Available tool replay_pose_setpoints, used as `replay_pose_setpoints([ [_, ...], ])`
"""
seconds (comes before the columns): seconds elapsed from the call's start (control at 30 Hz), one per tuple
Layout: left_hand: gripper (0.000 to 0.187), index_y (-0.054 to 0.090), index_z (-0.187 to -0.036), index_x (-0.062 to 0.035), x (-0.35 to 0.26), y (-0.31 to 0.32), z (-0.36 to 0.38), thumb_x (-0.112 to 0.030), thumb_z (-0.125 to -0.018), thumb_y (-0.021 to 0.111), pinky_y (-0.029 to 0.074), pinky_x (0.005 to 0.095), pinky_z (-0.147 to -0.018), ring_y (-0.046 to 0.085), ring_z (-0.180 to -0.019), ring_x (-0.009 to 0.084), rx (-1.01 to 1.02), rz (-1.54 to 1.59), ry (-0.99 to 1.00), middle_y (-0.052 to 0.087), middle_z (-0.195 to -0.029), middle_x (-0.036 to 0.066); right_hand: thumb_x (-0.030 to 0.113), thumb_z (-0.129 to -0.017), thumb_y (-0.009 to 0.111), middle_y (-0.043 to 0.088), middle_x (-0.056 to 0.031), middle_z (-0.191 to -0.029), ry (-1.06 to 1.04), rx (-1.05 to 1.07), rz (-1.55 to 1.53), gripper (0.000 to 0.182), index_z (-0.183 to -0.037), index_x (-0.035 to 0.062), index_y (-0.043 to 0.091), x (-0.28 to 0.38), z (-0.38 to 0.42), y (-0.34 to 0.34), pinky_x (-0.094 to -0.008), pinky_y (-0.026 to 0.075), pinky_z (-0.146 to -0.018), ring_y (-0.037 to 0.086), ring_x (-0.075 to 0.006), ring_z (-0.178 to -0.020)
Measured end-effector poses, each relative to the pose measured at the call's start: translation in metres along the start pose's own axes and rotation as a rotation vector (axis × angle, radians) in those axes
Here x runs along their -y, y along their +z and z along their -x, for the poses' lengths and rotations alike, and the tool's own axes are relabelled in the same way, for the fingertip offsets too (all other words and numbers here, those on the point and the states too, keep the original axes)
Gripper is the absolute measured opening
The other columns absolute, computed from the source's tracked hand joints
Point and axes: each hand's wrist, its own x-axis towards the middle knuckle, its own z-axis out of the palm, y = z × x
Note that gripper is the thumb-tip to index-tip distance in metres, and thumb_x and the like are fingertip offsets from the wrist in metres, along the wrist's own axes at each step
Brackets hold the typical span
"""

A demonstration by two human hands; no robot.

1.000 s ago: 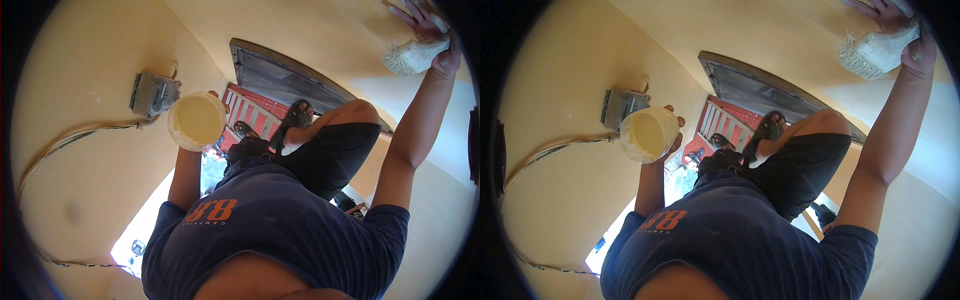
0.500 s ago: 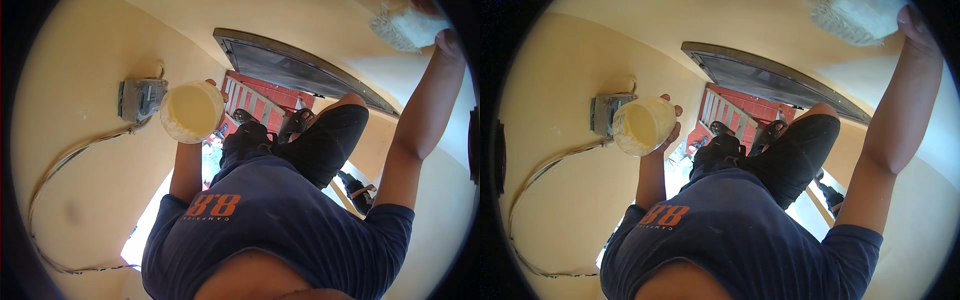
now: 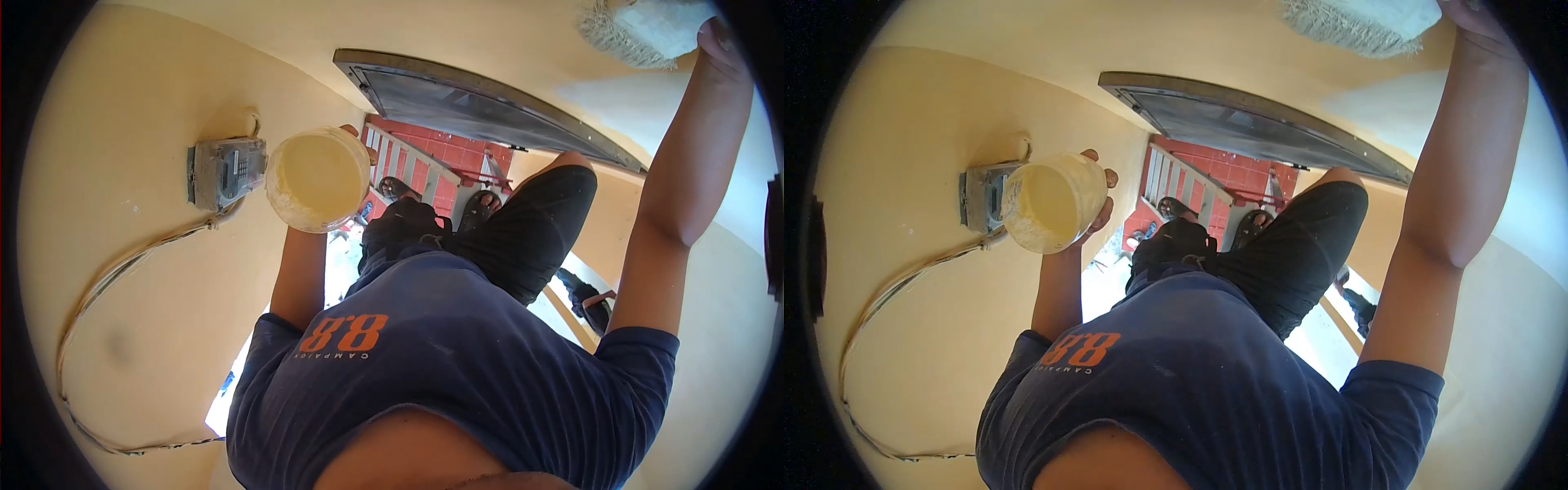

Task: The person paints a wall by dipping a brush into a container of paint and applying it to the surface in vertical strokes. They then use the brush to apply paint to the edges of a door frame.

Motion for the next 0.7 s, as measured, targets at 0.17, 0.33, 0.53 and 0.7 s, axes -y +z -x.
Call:
replay_pose_setpoints([
  [0.17,0.079,0.037,-0.127,0.0042,0.013,-0.011,-0.005,-0.048,-0.075,0.064,0.052,0.0360,-0.048,0.058,-0.067,0.0394,-0.092,0.008,0.125,0.046,-0.109,0.032,0.060,-0.091,0.022,0.053,-0.0231,-0.122,0.037,-0.166,0.055,0.070,-0.122,0.0044,0.052,-0.001,0.003,0.006,-0.0618,0.042,-0.086,0.051,-0.0358,-0.115],
  [0.33,0.076,0.038,-0.126,0.0035,0.024,-0.003,-0.021,-0.050,-0.077,0.060,0.052,0.0365,-0.049,0.059,-0.069,0.0380,0.034,-0.076,0.098,0.048,-0.108,0.033,0.048,-0.092,0.041,0.054,-0.0218,-0.118,0.059,-0.378,-0.155,0.051,-0.116,0.0033,0.051,-0.003,0.027,-0.011,-0.0612,0.043,-0.085,0.054,-0.0402,-0.105],
  [0.53,0.076,0.038,-0.127,0.0009,0.052,0.001,-0.039,-0.052,-0.077,0.058,0.052,0.0337,-0.048,0.060,-0.063,0.0338,-0.015,-0.034,0.113,0.048,-0.108,0.033,0.043,-0.093,0.043,0.056,-0.0193,-0.114,0.084,-0.251,-0.086,0.044,-0.110,0.0035,0.051,-0.005,0.015,-0.010,-0.0566,0.044,-0.086,0.055,-0.0381,-0.105],
  [0.7,0.060,0.042,-0.126,-0.0037,0.069,0.025,-0.048,-0.044,-0.083,0.053,0.050,0.0336,-0.063,0.057,-0.081,0.0285,0.158,-0.164,0.085,0.052,-0.111,0.023,0.037,-0.094,0.045,0.060,-0.0157,-0.106,0.200,-0.456,0.085,0.037,-0.105,0.0024,0.051,0.012,0.007,0.016,-0.0439,0.048,-0.084,0.057,-0.0295,-0.104],
])
